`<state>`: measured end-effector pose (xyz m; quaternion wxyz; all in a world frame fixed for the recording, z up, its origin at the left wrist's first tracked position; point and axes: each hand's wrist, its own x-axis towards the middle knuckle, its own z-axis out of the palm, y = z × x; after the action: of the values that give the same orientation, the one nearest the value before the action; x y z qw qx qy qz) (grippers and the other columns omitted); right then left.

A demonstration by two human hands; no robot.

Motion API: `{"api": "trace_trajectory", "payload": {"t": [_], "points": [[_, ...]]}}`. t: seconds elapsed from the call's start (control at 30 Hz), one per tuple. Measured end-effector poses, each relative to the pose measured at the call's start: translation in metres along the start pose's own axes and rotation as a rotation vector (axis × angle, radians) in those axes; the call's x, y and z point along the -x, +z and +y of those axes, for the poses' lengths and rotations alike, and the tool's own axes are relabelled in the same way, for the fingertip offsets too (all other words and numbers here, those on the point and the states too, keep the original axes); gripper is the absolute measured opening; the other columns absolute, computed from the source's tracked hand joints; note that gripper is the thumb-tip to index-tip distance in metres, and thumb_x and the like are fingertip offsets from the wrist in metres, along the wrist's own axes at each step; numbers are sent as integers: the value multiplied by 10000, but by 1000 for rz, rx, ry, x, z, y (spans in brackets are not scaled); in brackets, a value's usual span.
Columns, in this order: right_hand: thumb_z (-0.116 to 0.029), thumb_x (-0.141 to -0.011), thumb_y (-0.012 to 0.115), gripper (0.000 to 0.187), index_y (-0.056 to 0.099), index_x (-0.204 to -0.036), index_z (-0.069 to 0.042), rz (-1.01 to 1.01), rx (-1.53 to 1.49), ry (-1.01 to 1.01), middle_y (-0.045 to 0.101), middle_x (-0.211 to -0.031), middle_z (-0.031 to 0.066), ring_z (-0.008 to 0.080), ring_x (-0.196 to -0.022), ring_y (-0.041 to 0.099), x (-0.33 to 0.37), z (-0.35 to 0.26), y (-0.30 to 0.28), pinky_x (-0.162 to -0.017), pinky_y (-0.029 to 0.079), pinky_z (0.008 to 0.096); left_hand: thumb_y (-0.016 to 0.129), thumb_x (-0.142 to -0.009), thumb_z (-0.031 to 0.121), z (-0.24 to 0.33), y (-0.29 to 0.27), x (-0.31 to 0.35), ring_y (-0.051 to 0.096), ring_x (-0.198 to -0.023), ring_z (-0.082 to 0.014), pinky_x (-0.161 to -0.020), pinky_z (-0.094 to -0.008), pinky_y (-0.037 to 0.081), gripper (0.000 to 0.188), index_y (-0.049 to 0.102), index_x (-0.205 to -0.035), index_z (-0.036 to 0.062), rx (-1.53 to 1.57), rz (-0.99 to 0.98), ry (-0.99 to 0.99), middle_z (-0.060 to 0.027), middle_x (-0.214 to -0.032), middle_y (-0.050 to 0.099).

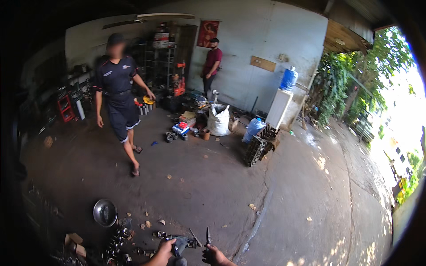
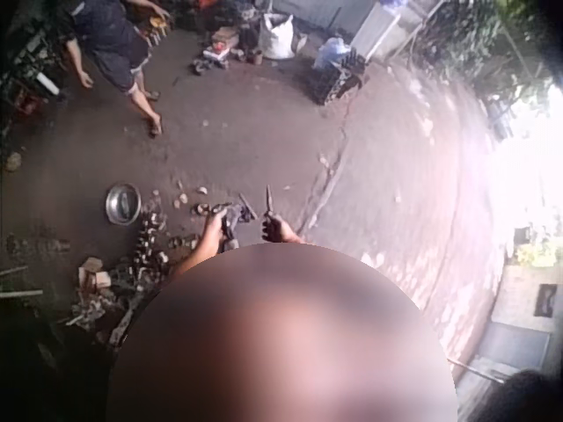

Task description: The person sharpens a pair of pliers on a bench grinder, then walks to an outdoor area and sits on the floor to work on a small metal part using the pliers. The person manipulates the part with the pliers and occasionally inspects it.

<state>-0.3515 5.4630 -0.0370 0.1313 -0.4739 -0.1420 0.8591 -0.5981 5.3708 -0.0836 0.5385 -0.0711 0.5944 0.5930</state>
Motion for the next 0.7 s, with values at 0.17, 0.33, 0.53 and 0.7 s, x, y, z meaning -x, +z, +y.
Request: {"api": "trace_trajectory", "payload": {"t": [0.17,0.33,0.53,0.7], "points": [[-375,-886,680,215,607,-961,-186,-155,137,122,515,-704,-14,174,-632,512,-20,-3,-69,-585,466,359,798,-782,275,-69,-29,10,695,-955,-284,-856,-405,544,462,669,-1149,28,-517,323,289,-127,-1057,724],[-122,-819,678,390,553,-1172,-229,-120,134,273,548,-766,13,191,-647,550,-66,23,-142,-587,530,391,779,-820,352,-134,-107,-37,648,-1102,-379,-962,-433,505,521,648,-1223,49,-996,453,473,-211,-1194,676],[-196,-948,555,407,501,-1349,-235,-245,260,268,604,-878,77,269,-746,639,-103,98,-186,-654,584,498,644,-908,394,-173,-203,-53,658,-1030,-426,-891,-482,528,460,647,-1209,46,-1260,573,317,-234,-1113,690],[-227,-963,545,440,475,-1396,-208,-280,503,293,628,-1090,82,269,-920,646,-114,130,-159,-711,575,525,609,-919,440,-154,-229,-42,668,-1006,-428,-879,-497,536,487,663,-1177,31,-1347,609,353,-238,-1082,699]]}}
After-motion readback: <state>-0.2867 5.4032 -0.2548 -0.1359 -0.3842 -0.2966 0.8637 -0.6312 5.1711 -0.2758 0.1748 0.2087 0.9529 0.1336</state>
